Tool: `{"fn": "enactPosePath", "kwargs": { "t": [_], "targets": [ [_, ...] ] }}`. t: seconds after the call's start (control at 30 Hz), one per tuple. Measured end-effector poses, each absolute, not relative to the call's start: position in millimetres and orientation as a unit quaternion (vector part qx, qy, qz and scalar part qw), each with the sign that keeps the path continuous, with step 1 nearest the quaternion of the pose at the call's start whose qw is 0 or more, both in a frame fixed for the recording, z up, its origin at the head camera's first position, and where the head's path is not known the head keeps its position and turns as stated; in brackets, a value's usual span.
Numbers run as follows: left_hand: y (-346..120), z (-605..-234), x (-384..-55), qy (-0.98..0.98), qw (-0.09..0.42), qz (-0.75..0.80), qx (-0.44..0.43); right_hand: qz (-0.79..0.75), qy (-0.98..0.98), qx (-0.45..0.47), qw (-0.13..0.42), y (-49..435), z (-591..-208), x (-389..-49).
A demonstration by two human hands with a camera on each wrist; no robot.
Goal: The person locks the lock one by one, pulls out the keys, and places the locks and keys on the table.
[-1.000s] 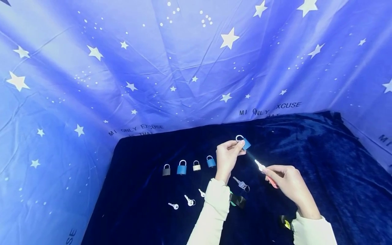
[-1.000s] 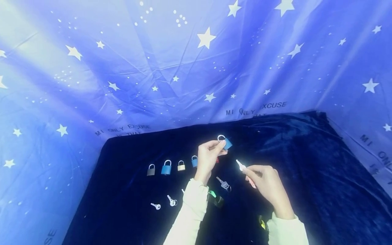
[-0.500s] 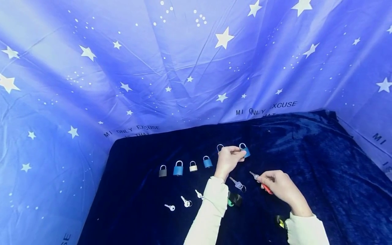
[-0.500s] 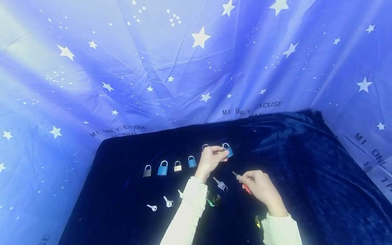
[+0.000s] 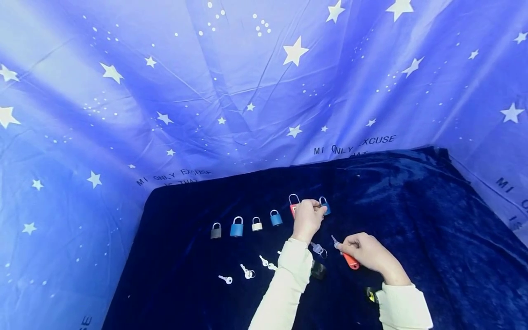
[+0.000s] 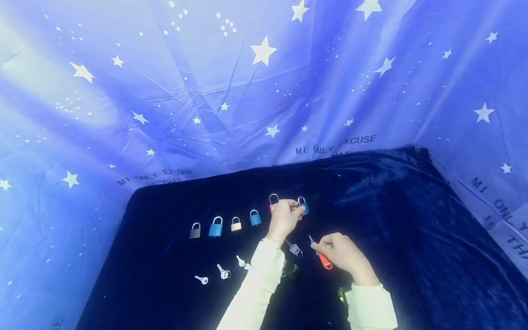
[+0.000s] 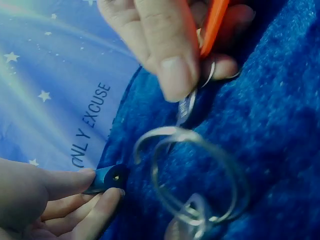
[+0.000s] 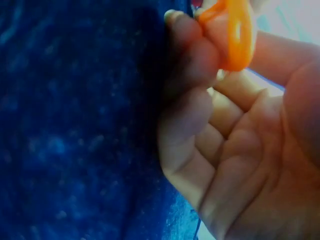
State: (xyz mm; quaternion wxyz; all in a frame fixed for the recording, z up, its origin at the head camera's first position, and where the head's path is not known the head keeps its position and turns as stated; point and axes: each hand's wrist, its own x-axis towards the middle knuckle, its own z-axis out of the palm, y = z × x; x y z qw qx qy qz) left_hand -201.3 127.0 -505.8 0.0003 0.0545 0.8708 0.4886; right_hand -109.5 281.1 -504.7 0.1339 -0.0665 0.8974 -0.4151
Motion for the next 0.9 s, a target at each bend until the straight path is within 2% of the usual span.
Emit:
{"fn": "enactPosePath", "kwargs": {
  "t": [0.23, 0.5, 0.7, 0.9],
  "targets": [
    [123.1, -508.1, -197.7, 0.892, -0.035, 0.448, 0.047, -0.398, 0.905, -0.077, 0.126, 274.4, -506.2, -110.7],
    [116.3, -504.3, -196.1, 0.89, -0.008, 0.452, 0.063, -0.391, 0.911, -0.041, 0.126, 271.2, -505.7, -111.1],
    [106.0, -500.0, -189.7, 0.905, -0.016, 0.418, 0.083, -0.388, 0.914, -0.039, 0.115, 272.8, -504.2, -109.5],
    [84.6, -489.7, -180.0, 0.886, -0.029, 0.453, 0.1, -0.363, 0.927, -0.024, 0.09, 276.9, -503.7, -109.1]
  ]
}}
